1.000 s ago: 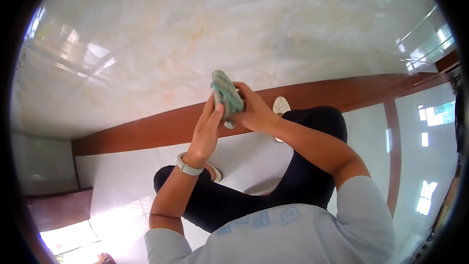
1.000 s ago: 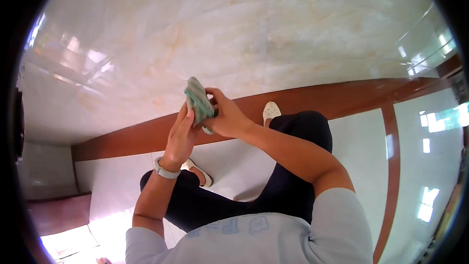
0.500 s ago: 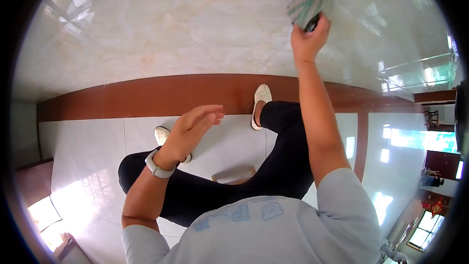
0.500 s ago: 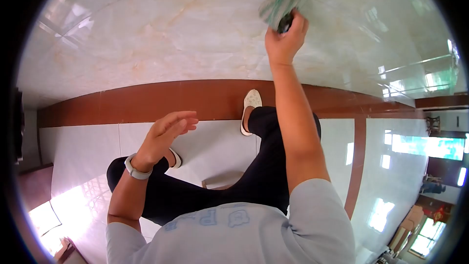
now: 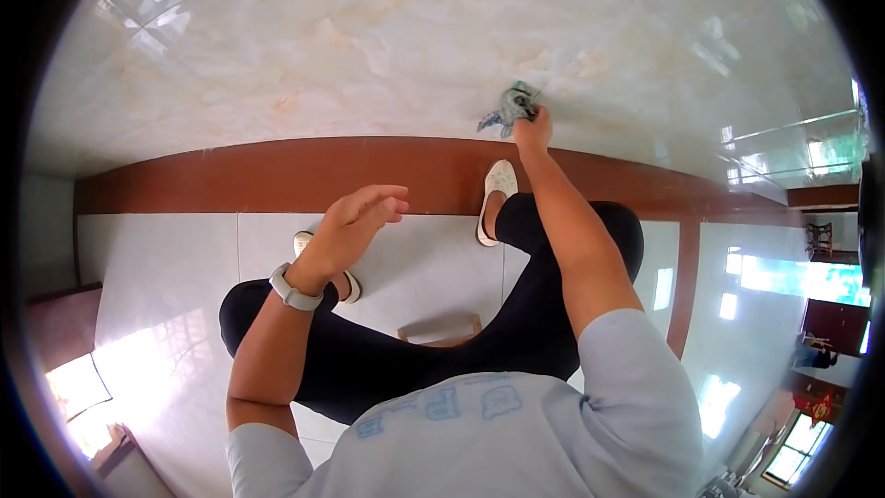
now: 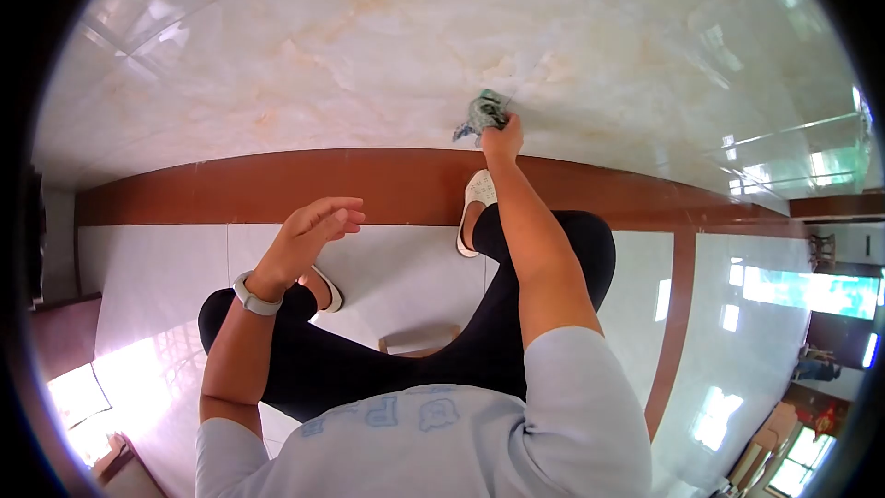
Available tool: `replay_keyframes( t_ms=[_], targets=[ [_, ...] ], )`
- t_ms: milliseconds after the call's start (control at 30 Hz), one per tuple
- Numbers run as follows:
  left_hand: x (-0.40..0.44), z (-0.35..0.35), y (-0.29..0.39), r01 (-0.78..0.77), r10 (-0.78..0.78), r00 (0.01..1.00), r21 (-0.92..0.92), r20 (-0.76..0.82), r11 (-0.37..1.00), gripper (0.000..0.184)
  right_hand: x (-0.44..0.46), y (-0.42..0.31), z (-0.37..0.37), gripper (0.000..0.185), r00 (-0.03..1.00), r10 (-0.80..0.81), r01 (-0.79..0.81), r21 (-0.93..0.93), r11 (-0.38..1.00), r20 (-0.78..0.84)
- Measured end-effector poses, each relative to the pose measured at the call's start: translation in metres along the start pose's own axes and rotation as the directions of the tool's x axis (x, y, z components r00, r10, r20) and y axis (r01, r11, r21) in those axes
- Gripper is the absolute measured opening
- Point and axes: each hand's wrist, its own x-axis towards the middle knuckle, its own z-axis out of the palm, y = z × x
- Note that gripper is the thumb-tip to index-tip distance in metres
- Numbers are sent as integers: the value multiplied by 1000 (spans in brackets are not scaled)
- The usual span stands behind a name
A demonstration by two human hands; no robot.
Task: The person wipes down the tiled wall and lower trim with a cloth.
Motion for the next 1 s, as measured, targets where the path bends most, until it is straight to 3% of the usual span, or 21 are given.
replay_keyframes(
  t_ms=[67, 133, 200, 300, 400, 433, 500, 600, 700, 800, 933, 1000],
  targets=[
    [4, 0, -7, -19, 19, 1000, 5, -9, 1000, 34, 21, 38, 18, 37, 970, 198, -157, 258, 953, -141],
    [3, -2, -12, -18, 18, 1000, 16, -20, 1000, 34, 34, 40, 0, 43, 815, 534, -465, 294, 835, -225],
    [0, -4, -17, -6, 7, 1000, 37, -18, 999, 34, 29, 21, -34, 44, 718, 666, -555, 411, 723, -202],
    [-10, -6, -25, -37, 37, 999, 80, -4, 996, 34, 18, -3, -52, 45, 785, 588, -502, 354, 789, -197],
    [-23, -10, -17, 61, -66, 997, 163, 25, 985, 33, 15, -11, -39, 41, 977, 208, -173, 409, 896, -41],
    [-24, -11, -17, 8, -14, 999, 190, 29, 982, 33, 13, -18, -32, 40, 973, 209, -231, 477, 848, 99],
    [-28, -12, -20, -96, 89, 995, 248, 39, 964, 32, 3, -38, -17, 39, 913, 175, -371, 575, 729, 368],
    [-24, -4, -26, -243, 266, 964, 422, 4, 873, 28, -19, -80, 11, 31, 802, 314, -561, 462, 686, 508],
    [-18, -1, -15, -280, 249, 953, 813, 173, 510, 21, -29, -96, 40, 26, 764, 341, -612, 446, 653, 548],
    [-10, 0, -25, -239, 108, 970, 926, 217, 293, 23, -52, -121, 76, 30, 731, 302, -629, 432, 646, 612],
    [15, 8, -15, -287, 192, 955, 860, 224, 423, 21, -91, -174, 123, 33, 644, 142, -648, 437, 624, 752],
    [28, 7, -14, -265, 169, 962, 886, 215, 381, 22, -107, -202, 144, 34, 605, 35, -604, 430, 671, 795]
  ],
)
